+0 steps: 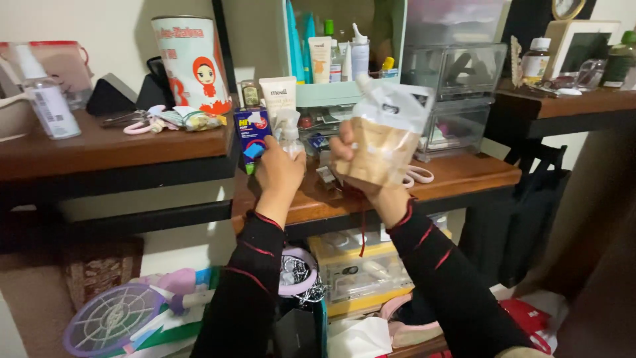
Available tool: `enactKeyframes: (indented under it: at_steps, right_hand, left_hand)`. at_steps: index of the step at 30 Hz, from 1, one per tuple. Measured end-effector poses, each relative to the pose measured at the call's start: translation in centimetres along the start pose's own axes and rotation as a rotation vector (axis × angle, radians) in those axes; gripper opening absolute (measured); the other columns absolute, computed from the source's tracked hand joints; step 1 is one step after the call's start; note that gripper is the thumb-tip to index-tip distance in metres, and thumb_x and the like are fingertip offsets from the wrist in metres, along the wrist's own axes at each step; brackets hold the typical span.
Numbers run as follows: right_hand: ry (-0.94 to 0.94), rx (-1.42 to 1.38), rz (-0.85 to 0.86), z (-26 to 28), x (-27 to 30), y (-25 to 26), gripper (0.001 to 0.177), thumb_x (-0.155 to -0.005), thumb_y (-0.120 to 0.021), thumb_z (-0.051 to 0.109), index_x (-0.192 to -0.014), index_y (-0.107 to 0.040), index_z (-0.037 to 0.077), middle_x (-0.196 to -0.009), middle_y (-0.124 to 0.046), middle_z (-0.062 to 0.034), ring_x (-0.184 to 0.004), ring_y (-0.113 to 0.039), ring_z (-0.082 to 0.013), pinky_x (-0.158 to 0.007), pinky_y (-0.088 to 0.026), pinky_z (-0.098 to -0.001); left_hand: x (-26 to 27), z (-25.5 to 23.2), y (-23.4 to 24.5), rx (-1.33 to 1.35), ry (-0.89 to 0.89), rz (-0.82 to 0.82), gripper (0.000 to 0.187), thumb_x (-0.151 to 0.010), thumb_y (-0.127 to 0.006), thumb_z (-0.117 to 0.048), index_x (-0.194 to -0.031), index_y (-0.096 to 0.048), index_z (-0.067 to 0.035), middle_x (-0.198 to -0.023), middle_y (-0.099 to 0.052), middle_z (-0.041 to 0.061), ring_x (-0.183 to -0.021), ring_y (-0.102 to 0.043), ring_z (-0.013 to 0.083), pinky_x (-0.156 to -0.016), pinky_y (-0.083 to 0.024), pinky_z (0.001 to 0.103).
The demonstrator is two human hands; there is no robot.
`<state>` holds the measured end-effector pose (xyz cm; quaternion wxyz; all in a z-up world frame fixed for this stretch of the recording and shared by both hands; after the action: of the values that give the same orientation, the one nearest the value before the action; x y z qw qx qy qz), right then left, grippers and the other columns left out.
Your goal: Organizing and sorting various personal items, cosmetics, and small containers on a multi-tiered shelving unit.
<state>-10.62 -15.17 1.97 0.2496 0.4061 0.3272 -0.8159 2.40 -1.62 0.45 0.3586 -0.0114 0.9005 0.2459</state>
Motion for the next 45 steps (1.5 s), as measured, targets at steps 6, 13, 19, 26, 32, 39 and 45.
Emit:
enactKeyframes:
  at_steps: [6,13,19,26,32,39,45]
  right_hand:
    - [-0.338,-0.047,-0.005,-3.0,-0.7,0.0,0.057,-0.095,-0.048,0.060,-0.101,-0.052,0.003,-0.082,-0.049,-0.0112,-0.073,-0.048,-0.0232,-0.062,-0.044,-0.0307]
    - [-0.339,0.026,0.106,-5.7,-1.4,0.3,0.060,-0.104,-0.049,0.063,-0.103,-0.052,0.004,-0.081,-0.050,-0.0125,-0.069,-0.050,-0.0268,-0.059,-0.044,-0.0332]
    - [-0.394,0.090,0.182,-4.5,-1.8,-0.8,0.064,-0.084,-0.061,0.060,-0.107,-0.057,0.001,-0.089,-0.059,-0.0130,-0.076,-0.063,-0.0261,-0.064,-0.051,-0.0322]
    - [-0.220,1.195,-0.644,-2.7,-1.9,4.1,0.025,-0.104,-0.052,0.020,-0.099,-0.063,-0.002,-0.073,-0.065,-0.0107,-0.061,-0.064,-0.0281,-0.057,-0.052,-0.0423]
    - [0.085,2.010,-0.665,-5.5,-3.1,5.5,0.018,-0.089,-0.060,0.003,-0.098,-0.073,-0.004,-0.089,-0.070,-0.0295,-0.088,-0.070,-0.0450,-0.077,-0.055,-0.0500]
    - [-0.092,2.113,-0.664,-8.0,-3.9,13.0,0.014,-0.085,-0.068,0.010,-0.087,-0.075,-0.002,-0.090,-0.070,-0.0294,-0.092,-0.069,-0.0469,-0.082,-0.055,-0.0511]
    - [-0.182,2.082,-0.531,-7.1,-3.7,6.5,0.024,-0.076,-0.079,0.021,-0.080,-0.074,-0.001,-0.080,-0.071,-0.0251,-0.079,-0.072,-0.0408,-0.074,-0.056,-0.0459]
  left_hand:
    - [0.1,2.8,-0.5,0.007,-0.036,-0.135,0.046,-0.089,-0.073,-0.022,-0.121,-0.048,-0.001,-0.108,-0.070,0.026,-0.098,-0.068,0.0462,-0.078,-0.054,0.055]
    - [-0.3,1.0,-0.5,0.034,0.065,0.020,0.097,-0.044,-0.097,-0.030,-0.121,-0.046,-0.001,-0.110,-0.070,0.023,-0.099,-0.069,0.0424,-0.085,-0.055,0.048]
    - [0.7,2.1,-1.2,0.202,0.114,0.066,0.034,-0.103,-0.059,-0.032,-0.120,-0.053,-0.003,-0.100,-0.077,0.023,-0.098,-0.074,0.0411,-0.085,-0.056,0.048]
    - [3.2,4.1,2.7,-0.007,0.055,-0.229,0.050,-0.091,-0.068,-0.018,-0.129,-0.048,0.009,-0.111,-0.067,0.032,-0.098,-0.068,0.0474,-0.082,-0.055,0.053]
    - [1.8,4.4,2.9,-0.007,0.235,-0.042,0.039,-0.094,-0.063,-0.015,-0.125,-0.058,0.009,-0.107,-0.070,0.030,-0.098,-0.071,0.0445,-0.081,-0.058,0.050]
    - [1.5,5.9,2.1,0.090,0.161,-0.142,0.024,-0.088,-0.064,-0.010,-0.107,-0.064,0.004,-0.100,-0.070,0.031,-0.097,-0.068,0.0485,-0.082,-0.055,0.054]
    - [1.3,6.5,1.5,0.063,0.178,-0.146,0.023,-0.088,-0.065,-0.013,-0.107,-0.066,0.000,-0.100,-0.071,0.030,-0.096,-0.069,0.0478,-0.084,-0.055,0.056]
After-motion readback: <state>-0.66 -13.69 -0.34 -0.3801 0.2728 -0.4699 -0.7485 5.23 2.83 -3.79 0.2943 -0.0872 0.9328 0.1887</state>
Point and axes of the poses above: each hand's wrist, its own x-axis away from the middle knuckle, its own y-axis out of the back of the hand, z = x × y, the point moved 2 cm from there along -x, towards the middle knuckle
